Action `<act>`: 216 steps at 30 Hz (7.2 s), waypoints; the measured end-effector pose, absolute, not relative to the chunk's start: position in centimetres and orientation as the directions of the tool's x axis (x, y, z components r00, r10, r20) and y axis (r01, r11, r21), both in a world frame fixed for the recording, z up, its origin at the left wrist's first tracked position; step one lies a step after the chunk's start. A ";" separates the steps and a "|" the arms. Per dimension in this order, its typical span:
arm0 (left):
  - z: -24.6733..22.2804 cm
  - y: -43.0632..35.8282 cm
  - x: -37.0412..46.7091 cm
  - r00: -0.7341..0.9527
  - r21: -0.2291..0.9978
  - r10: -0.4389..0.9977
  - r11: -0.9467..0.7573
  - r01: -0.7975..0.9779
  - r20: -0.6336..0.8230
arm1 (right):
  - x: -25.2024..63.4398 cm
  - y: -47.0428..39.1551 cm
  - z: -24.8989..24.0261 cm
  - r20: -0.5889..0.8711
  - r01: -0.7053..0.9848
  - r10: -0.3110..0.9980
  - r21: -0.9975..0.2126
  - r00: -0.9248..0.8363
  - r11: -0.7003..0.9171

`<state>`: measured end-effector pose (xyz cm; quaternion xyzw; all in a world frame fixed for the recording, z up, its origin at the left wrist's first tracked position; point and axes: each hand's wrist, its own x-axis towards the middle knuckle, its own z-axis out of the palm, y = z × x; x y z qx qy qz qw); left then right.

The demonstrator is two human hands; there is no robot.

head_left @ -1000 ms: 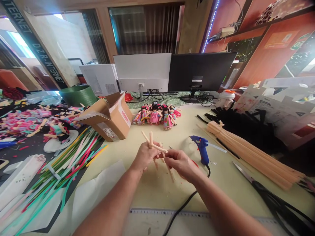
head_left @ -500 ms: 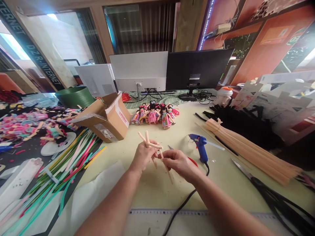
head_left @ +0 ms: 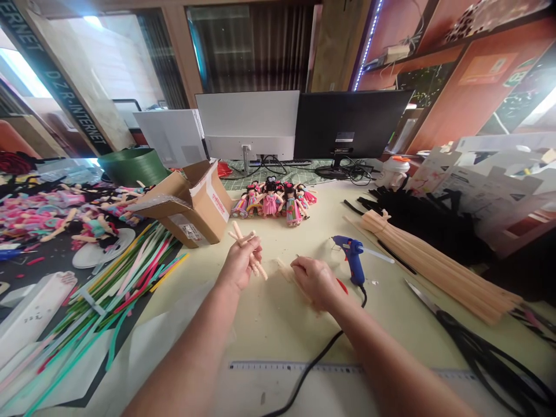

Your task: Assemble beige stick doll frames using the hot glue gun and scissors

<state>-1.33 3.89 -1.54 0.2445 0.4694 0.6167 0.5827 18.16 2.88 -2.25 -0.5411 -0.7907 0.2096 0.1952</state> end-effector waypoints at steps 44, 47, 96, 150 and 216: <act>-2.0 3.8 -1.5 -0.032 0.929 0.962 0.251 -0.274 -0.270 | 16.8 4.0 -1.4 -0.163 0.809 0.933 -0.559 -0.321 0.180; -2.0 3.7 -1.2 -0.014 0.928 0.964 0.250 -0.276 -0.264 | 17.7 4.0 -0.6 -0.205 0.630 0.882 -0.766 -0.425 0.126; -1.3 3.2 -0.5 -0.017 0.835 0.963 0.224 -0.503 -0.268 | 17.0 2.4 0.2 -0.012 0.628 0.922 -0.735 -0.388 0.255; -0.7 2.9 -0.5 0.056 0.885 0.993 0.121 -0.449 -0.108 | 16.9 2.6 -0.3 -0.243 0.019 0.776 -0.958 -0.582 -0.286; -2.3 4.2 -1.1 -0.059 0.797 0.975 0.140 -0.588 -0.215 | 10.2 4.9 9.8 0.137 0.062 0.935 -0.984 -0.328 0.166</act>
